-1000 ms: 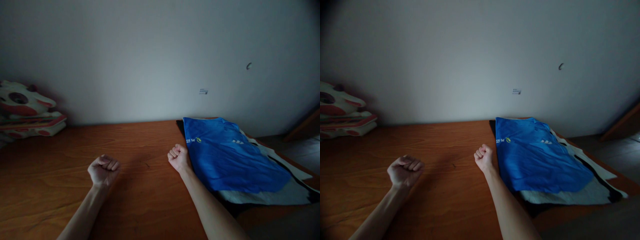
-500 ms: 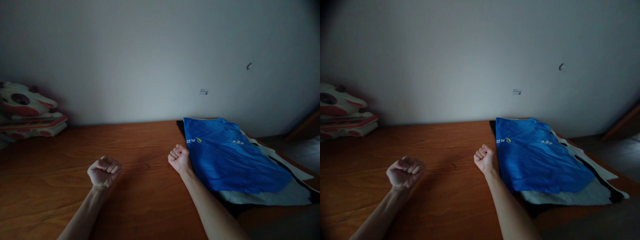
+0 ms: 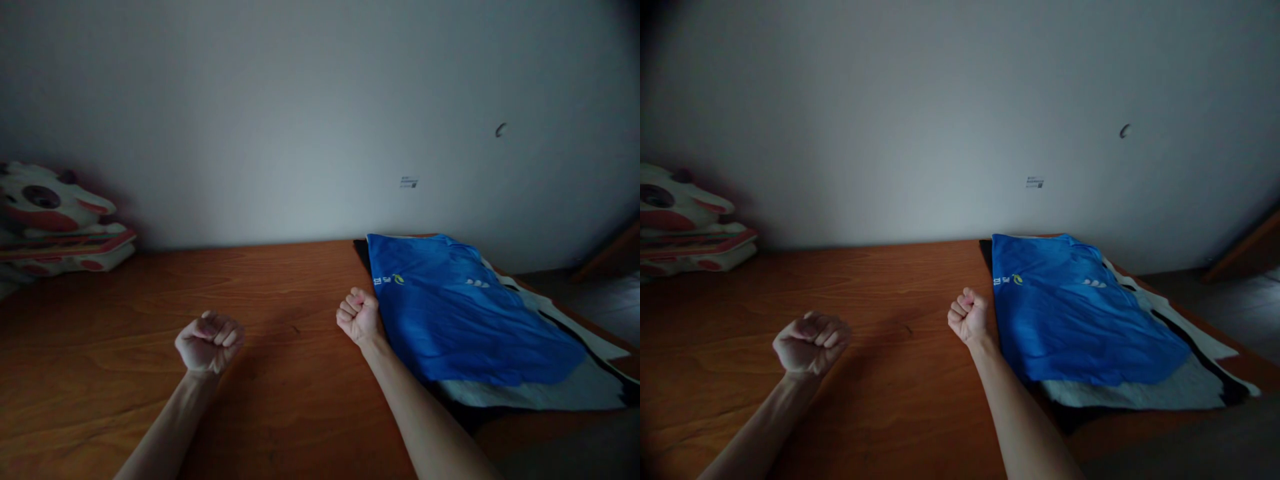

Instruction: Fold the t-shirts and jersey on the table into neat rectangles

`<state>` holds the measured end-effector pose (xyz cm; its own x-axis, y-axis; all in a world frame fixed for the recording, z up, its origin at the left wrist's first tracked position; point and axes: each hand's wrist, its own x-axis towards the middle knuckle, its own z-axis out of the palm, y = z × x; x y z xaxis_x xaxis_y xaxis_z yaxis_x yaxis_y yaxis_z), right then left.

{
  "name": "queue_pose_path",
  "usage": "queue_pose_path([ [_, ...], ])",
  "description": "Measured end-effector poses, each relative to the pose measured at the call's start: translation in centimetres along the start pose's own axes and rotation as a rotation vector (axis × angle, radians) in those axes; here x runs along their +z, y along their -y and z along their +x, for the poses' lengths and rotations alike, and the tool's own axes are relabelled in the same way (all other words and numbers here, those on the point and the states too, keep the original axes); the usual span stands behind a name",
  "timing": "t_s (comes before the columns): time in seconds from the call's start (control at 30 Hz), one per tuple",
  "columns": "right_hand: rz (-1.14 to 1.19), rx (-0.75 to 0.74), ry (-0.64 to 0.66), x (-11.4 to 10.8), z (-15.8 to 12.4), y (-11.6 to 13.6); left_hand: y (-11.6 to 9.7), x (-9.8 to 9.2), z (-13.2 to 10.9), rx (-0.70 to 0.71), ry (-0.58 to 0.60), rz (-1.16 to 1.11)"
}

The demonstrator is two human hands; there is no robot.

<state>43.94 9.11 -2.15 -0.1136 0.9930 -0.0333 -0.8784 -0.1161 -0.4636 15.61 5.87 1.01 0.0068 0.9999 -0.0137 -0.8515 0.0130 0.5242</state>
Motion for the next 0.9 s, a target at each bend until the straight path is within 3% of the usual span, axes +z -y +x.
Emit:
queue_pose_path([
  [0.4,-0.014,0.018,0.043,-0.55,0.16,-0.12,0.13,-0.16,-0.03,0.009,-0.010,0.017],
  [0.9,-0.034,0.033,0.009,-0.40,0.14,-0.11,0.51,0.44,0.48,0.021,-0.155,0.003],
])
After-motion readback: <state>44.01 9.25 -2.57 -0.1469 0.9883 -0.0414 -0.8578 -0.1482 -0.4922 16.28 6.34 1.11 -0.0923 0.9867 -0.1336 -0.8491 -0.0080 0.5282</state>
